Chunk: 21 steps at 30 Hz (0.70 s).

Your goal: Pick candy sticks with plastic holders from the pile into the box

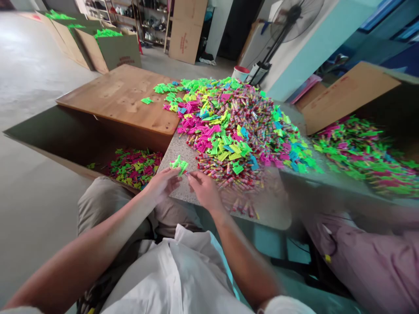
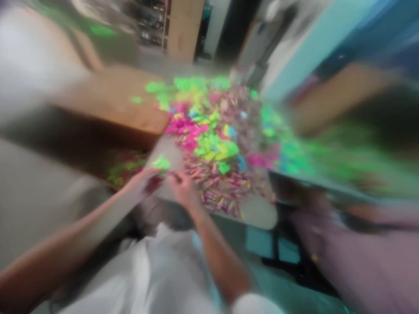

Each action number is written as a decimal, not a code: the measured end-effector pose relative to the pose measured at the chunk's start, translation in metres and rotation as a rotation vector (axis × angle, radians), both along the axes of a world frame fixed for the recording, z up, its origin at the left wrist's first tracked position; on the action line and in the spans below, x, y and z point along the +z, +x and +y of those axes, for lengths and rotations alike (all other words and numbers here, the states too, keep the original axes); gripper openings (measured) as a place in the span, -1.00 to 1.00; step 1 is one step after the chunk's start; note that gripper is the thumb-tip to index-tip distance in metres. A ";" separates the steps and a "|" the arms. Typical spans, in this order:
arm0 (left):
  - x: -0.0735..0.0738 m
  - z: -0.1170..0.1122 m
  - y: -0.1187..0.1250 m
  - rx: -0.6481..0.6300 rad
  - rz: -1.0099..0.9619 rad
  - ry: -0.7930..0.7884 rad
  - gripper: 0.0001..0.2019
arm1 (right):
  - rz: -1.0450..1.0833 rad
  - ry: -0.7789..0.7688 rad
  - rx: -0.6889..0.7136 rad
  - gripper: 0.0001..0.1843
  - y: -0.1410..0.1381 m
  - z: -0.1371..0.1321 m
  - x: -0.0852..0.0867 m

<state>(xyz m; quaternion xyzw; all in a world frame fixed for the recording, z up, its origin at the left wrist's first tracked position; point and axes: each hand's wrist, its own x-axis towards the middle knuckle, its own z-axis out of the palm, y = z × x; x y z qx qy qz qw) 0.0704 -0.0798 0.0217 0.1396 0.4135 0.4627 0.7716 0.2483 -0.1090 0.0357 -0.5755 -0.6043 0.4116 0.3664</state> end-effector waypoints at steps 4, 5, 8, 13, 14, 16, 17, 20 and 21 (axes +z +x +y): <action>0.001 -0.001 0.000 -0.002 -0.009 -0.004 -0.83 | -0.042 0.010 -0.018 -0.63 0.001 -0.001 -0.001; 0.001 -0.001 0.000 -0.002 -0.009 -0.007 -0.84 | -0.047 0.009 -0.021 -0.63 0.001 -0.001 -0.002; 0.002 -0.001 0.000 -0.004 -0.002 -0.010 -0.87 | -0.008 0.003 -0.004 -0.60 0.001 -0.001 -0.003; 0.004 -0.001 0.000 -0.028 0.000 0.006 -0.89 | 0.119 -0.047 0.043 -0.57 0.003 0.001 -0.008; 0.004 -0.001 0.001 -0.031 0.005 0.011 -0.89 | 0.138 -0.058 0.045 -0.57 0.003 0.001 -0.009; 0.006 -0.003 0.003 -0.016 0.026 0.039 -0.86 | 0.171 -0.077 0.040 -0.59 0.001 0.000 -0.010; 0.007 -0.003 0.004 -0.005 0.043 0.064 -0.83 | 0.187 -0.085 0.035 -0.59 0.000 -0.001 -0.009; 0.012 -0.006 0.007 0.031 0.108 0.158 -0.74 | 0.245 -0.098 0.018 -0.58 -0.005 -0.003 -0.006; 0.014 -0.007 0.009 0.044 0.134 0.189 -0.71 | 0.253 -0.095 0.014 -0.58 -0.007 -0.004 -0.003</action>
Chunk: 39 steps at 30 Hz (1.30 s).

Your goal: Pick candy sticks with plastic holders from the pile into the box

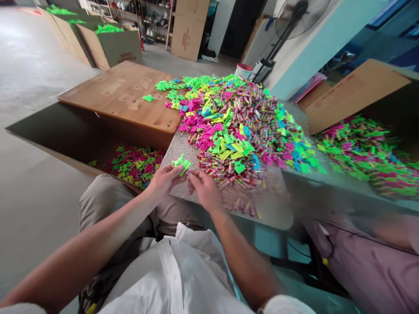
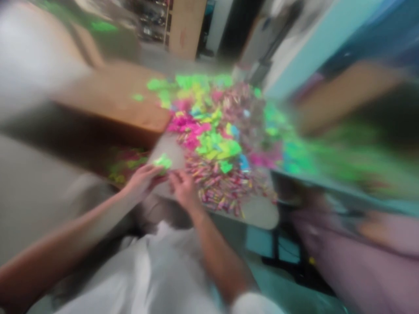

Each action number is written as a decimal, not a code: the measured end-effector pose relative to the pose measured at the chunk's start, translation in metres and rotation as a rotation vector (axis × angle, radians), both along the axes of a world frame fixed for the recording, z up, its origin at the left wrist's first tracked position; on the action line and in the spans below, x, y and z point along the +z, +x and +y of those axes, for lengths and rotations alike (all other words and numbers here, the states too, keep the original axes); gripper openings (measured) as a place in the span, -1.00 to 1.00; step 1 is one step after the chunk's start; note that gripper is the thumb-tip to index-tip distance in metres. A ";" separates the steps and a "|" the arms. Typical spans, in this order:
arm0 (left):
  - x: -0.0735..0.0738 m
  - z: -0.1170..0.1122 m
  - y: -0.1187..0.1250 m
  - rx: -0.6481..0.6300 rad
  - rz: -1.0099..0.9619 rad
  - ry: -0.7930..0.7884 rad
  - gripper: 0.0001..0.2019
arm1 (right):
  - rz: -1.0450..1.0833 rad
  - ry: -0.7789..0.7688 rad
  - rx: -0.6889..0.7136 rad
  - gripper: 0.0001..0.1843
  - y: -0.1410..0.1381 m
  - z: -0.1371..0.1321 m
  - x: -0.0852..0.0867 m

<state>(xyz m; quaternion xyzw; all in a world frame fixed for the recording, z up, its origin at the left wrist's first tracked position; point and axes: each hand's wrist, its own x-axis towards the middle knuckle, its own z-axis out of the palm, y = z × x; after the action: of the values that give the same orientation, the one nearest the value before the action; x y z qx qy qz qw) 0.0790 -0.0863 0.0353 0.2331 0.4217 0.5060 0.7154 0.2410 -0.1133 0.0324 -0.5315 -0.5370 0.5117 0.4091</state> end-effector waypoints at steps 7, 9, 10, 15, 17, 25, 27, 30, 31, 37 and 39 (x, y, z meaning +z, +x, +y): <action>0.000 -0.004 0.003 0.073 0.247 0.170 -0.62 | -0.291 0.048 -0.035 -0.68 -0.010 -0.003 0.013; -0.005 -0.003 0.001 0.070 0.252 0.160 -0.63 | -0.306 0.027 -0.018 -0.69 -0.012 -0.002 0.013; -0.007 -0.002 0.000 0.067 0.233 0.145 -0.63 | -0.306 0.025 -0.008 -0.70 -0.012 -0.001 0.012; -0.014 -0.001 -0.006 0.055 0.015 -0.002 -0.67 | -0.198 0.023 -0.014 -0.68 -0.014 0.002 0.005; -0.014 -0.001 -0.008 0.035 -0.065 -0.055 -0.72 | -0.103 -0.006 -0.025 -0.65 -0.014 0.004 0.000; -0.011 0.002 -0.013 -0.051 -0.161 -0.120 -0.85 | 0.049 -0.067 0.023 -0.57 -0.007 0.003 -0.005; -0.009 0.002 -0.014 -0.075 -0.168 -0.099 -0.87 | 0.051 -0.037 0.050 -0.58 -0.006 0.002 -0.001; -0.003 0.001 -0.012 -0.075 -0.163 -0.051 -0.88 | 0.045 0.010 0.076 -0.60 -0.005 0.000 0.007; -0.001 0.001 -0.011 -0.066 -0.159 -0.033 -0.87 | 0.036 0.026 0.078 -0.61 -0.005 0.000 0.010; 0.005 -0.004 -0.006 0.007 -0.084 0.050 -0.73 | -0.238 0.153 0.049 -0.68 -0.012 -0.005 0.024; 0.001 -0.006 -0.004 0.044 -0.022 0.085 -0.68 | -0.338 0.157 0.038 -0.67 -0.014 -0.006 0.025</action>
<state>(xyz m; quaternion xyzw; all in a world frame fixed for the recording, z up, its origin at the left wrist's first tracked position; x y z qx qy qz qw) 0.0747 -0.0927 0.0366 0.2485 0.3967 0.5417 0.6982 0.2269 -0.1197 0.0573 -0.5662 -0.6463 0.3791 0.3435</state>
